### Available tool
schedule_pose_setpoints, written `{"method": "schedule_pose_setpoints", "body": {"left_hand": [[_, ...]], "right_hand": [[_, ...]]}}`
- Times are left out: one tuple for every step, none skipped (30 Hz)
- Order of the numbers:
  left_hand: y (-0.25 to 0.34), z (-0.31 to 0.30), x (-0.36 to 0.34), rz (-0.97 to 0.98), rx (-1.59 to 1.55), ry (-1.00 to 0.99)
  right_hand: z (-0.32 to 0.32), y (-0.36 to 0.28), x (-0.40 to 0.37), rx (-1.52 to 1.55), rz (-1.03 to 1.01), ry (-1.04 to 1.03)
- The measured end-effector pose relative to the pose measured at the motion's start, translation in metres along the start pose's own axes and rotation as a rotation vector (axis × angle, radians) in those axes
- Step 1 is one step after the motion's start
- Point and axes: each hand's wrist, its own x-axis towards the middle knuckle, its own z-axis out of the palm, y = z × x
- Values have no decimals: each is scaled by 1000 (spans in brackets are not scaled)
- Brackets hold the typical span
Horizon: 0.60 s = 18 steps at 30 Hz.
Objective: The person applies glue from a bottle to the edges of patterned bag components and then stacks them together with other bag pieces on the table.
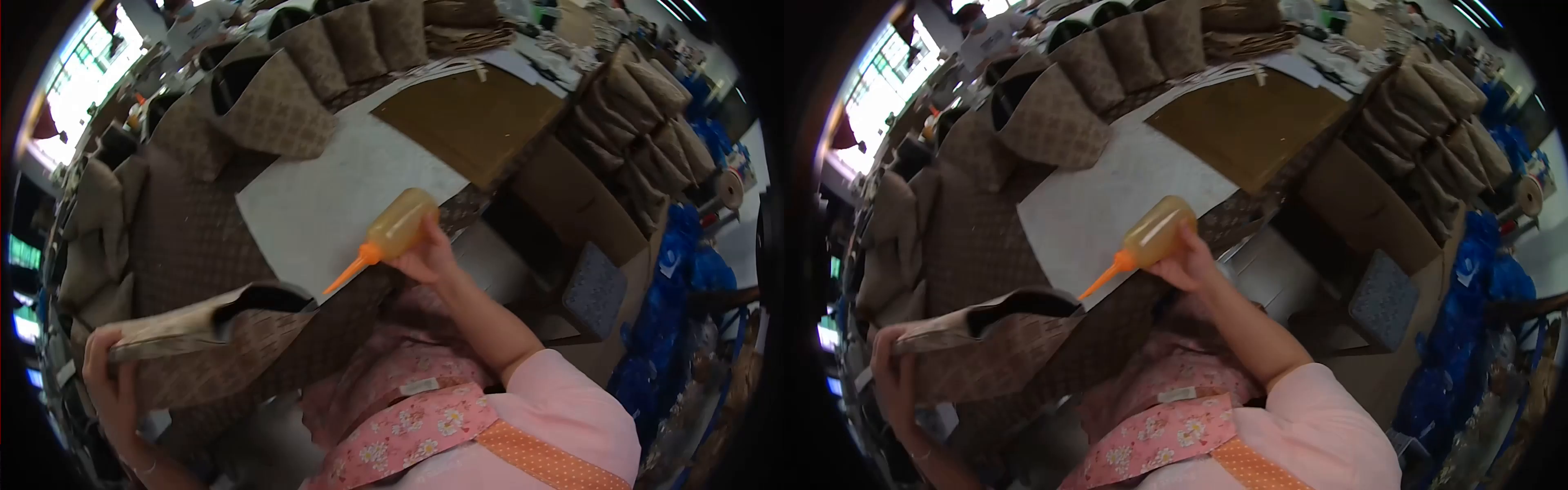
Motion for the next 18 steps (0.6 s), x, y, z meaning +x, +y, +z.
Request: {"method": "schedule_pose_setpoints", "body": {"left_hand": [[39, 5, 12, 75, -40, -117], [59, 5, 14, 112, -16, -120], [69, 6, 14, 155, 3, -121], [70, 6, 15, 126, 24, -135], [70, 6, 17, 152, 27, -145], [68, 8, 16, 185, 25, -151], [65, 9, 17, 174, 33, -157], [59, 10, 18, 138, -8, -139], [56, 11, 17, 104, -50, -119], [53, 11, 17, 101, -45, -123], [51, 12, 17, 101, -58, -130], [49, 13, 17, 101, -71, -138], [48, 13, 17, 99, -69, -144], [48, 14, 16, 94, -87, -140], [48, 15, 16, 88, -105, -136], [48, 15, 16, 84, -105, -141], [48, 15, 15, 83, -93, -136], [48, 16, 15, 82, -81, -129]], "right_hand": [[3, 2, -3, -17, 3, -27], [4, 2, -7, -35, 15, -25], [4, 3, -11, -60, 21, -23], [4, 2, -12, -37, 51, -26], [4, 0, -14, -123, 36, -28], [7, 1, -15, -216, 14, -30], [18, 4, -14, -206, 25, -31], [33, 6, -12, -326, -31, 25], [41, 9, -11, -448, -89, 80], [42, 12, -8, -442, -85, 80], [43, 14, -3, -545, -128, 131], [43, 15, 1, -648, -170, 183], [44, 16, 6, -644, -165, 186], [44, 16, 12, -825, -217, 182], [45, 16, 16, -1007, -268, 177], [49, 16, 19, -1005, -262, 180], [56, 15, 21, -1038, -257, 177], [61, 14, 24, -1071, -253, 172]]}}
